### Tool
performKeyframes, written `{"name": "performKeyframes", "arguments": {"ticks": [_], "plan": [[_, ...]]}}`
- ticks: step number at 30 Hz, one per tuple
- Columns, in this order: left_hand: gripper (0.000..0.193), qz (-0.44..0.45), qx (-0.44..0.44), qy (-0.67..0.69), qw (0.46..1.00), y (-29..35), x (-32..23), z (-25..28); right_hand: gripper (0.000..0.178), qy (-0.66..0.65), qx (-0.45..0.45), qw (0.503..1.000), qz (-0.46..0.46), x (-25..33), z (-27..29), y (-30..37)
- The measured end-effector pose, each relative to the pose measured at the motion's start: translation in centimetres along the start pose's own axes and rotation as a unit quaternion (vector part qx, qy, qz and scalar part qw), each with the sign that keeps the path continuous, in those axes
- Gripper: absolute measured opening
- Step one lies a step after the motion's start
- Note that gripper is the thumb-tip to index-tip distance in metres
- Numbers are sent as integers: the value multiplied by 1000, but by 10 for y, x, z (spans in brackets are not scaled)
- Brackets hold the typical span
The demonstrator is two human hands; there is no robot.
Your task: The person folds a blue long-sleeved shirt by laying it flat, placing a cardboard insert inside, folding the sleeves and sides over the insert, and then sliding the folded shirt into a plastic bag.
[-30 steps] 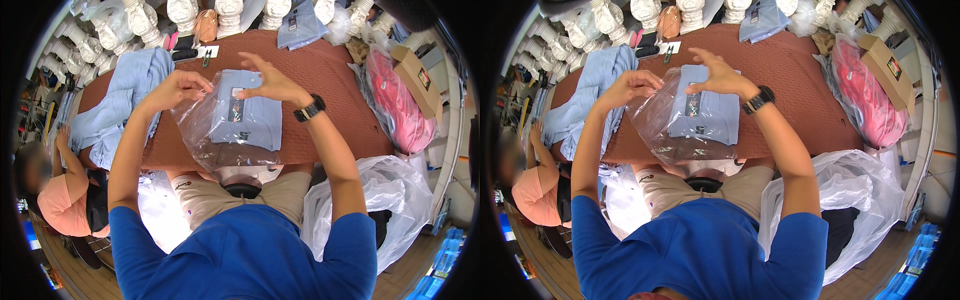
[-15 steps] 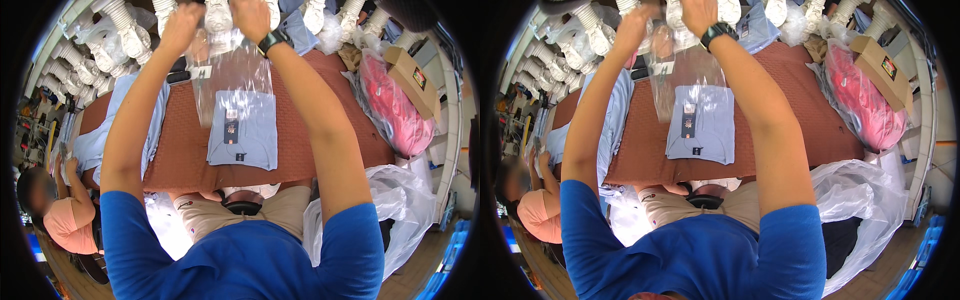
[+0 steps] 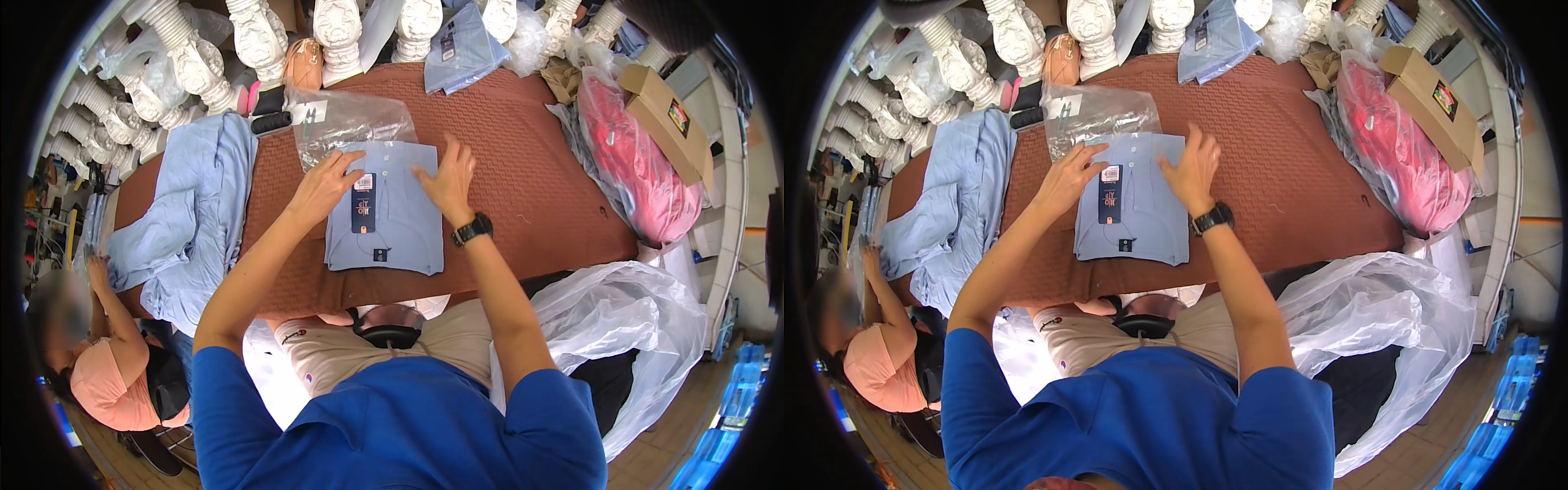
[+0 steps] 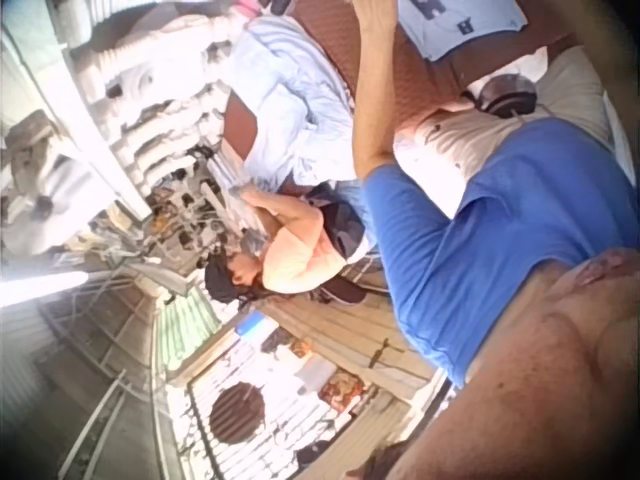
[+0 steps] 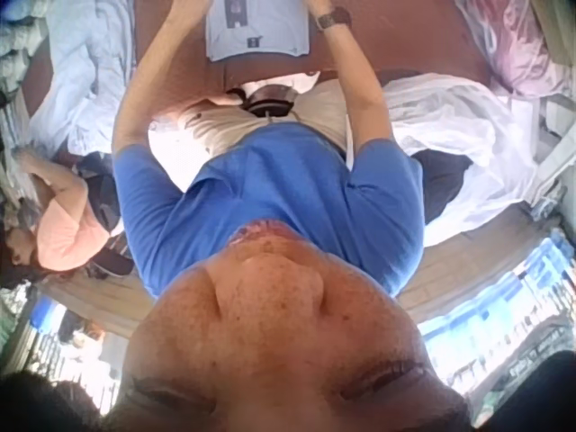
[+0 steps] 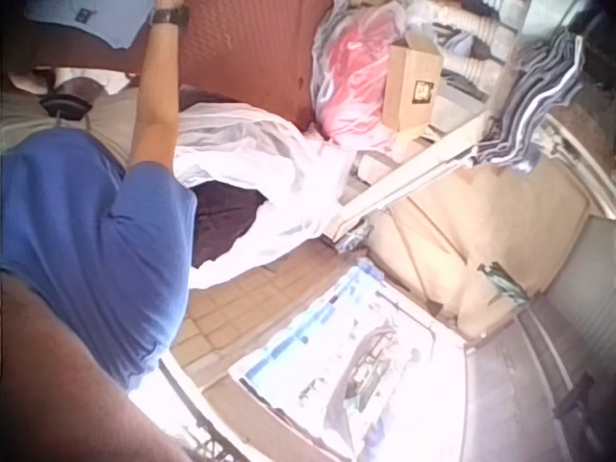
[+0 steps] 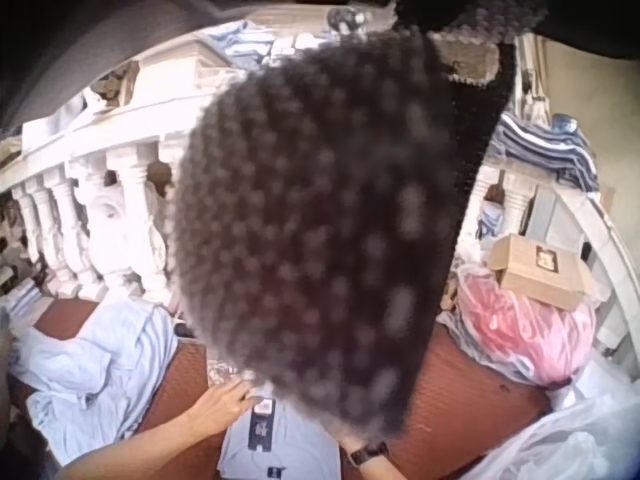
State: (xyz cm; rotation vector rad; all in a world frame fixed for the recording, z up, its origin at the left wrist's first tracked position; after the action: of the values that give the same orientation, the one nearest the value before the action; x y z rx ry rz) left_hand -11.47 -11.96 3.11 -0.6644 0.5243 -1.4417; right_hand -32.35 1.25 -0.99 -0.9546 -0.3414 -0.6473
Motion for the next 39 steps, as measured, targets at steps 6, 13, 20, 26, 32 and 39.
{"name": "performKeyframes", "arguments": {"ticks": [6,13,20,26,32,39], "plan": [[61,109,65,21,992,-35,51,-6,86,-10,206,944,-257,-16,-22,38],[62,153,3,57,987,-88,89,-4,61,-261,252,850,-382,-32,-39,32],[65,194,-9,112,975,-63,71,-34,49,-390,246,726,-510,-20,-22,34],[63,159,-8,92,983,-60,64,-36,46,-447,290,733,-423,-16,-26,22],[66,155,-14,77,985,-56,65,-32,49,-525,296,670,-433,-22,-29,31],[66,158,-6,56,986,-46,65,-40,51,-570,230,656,-438,-31,-1,57]]}}
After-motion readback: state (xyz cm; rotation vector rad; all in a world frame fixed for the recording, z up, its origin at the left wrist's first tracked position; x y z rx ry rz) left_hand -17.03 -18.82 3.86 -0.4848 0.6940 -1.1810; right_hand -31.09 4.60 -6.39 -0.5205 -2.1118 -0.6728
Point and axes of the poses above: each hand's wrist, its own y-axis away from the middle knuckle, its own z-axis out of the back of the hand, x = y × z, the point moved 3 cm from there along -y, towards the middle knuckle, and after that the axes turned 15 degrees about -x, right-handed, at the moved point
